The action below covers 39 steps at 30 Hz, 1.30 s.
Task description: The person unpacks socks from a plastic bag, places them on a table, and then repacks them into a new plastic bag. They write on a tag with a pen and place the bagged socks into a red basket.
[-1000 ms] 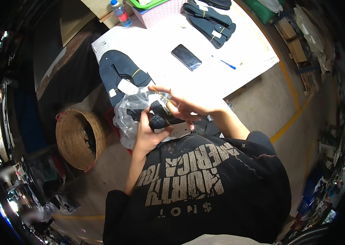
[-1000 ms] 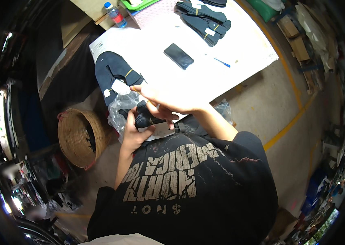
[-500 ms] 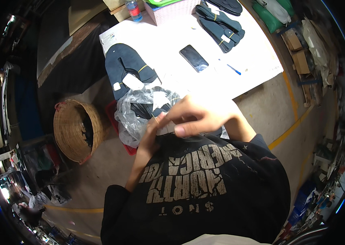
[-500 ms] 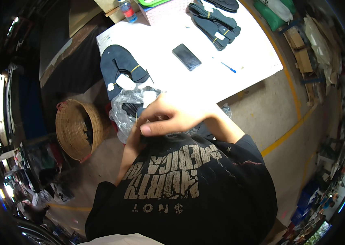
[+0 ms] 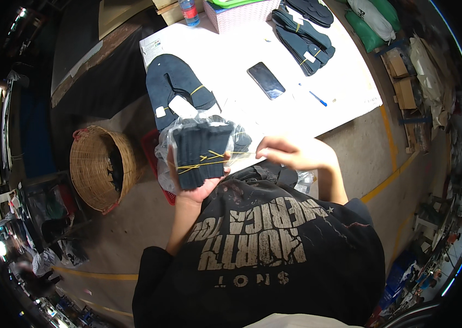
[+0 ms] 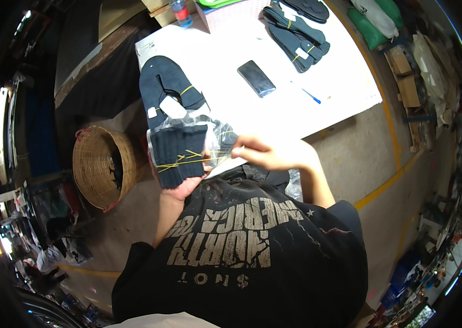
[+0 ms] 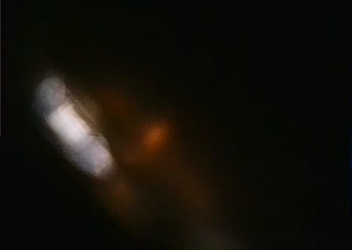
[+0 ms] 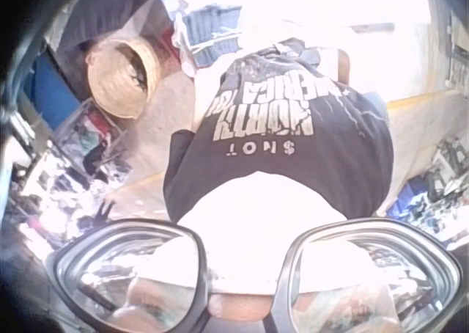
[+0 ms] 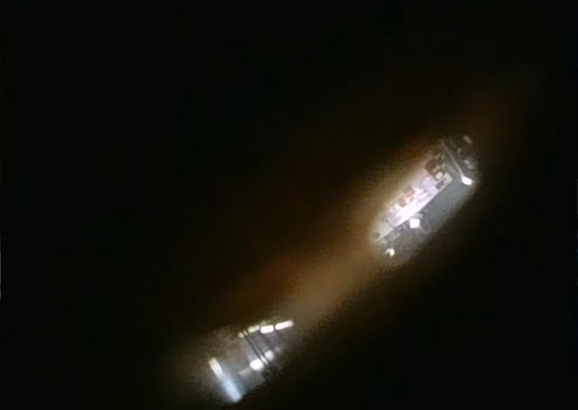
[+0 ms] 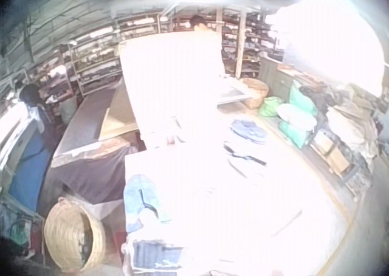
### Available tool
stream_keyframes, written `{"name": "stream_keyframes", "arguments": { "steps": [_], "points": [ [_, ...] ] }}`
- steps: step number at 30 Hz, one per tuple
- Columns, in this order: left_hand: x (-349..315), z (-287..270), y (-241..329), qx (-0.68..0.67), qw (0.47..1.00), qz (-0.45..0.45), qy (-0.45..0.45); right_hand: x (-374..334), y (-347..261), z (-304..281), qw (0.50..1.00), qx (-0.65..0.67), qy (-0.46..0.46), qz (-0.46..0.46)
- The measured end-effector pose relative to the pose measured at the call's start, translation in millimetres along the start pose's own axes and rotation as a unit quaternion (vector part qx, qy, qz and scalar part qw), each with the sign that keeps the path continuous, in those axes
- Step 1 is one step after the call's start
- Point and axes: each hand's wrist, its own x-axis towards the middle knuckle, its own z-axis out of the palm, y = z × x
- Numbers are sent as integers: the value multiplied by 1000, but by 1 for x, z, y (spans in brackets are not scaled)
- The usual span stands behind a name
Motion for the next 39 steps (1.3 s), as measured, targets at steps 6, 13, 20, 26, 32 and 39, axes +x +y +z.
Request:
{"name": "stream_keyframes", "arguments": {
  "steps": [6,13,20,26,32,39],
  "points": [
    [-6,-1,1,-23,996,-5,-82,-2,86,11,565,787,236,-72],
    [-1,-1,-5,47,987,-68,-140,16,43,42,654,750,101,5],
    [-5,8,2,429,901,65,23,13,-15,33,851,524,-20,-40],
    [5,22,-19,495,820,147,248,15,-42,54,943,326,-46,-42],
    [5,12,-11,423,861,174,221,15,-46,37,990,44,130,7],
    [6,14,-18,399,895,131,152,34,-25,55,929,-329,131,-109]
  ]
}}
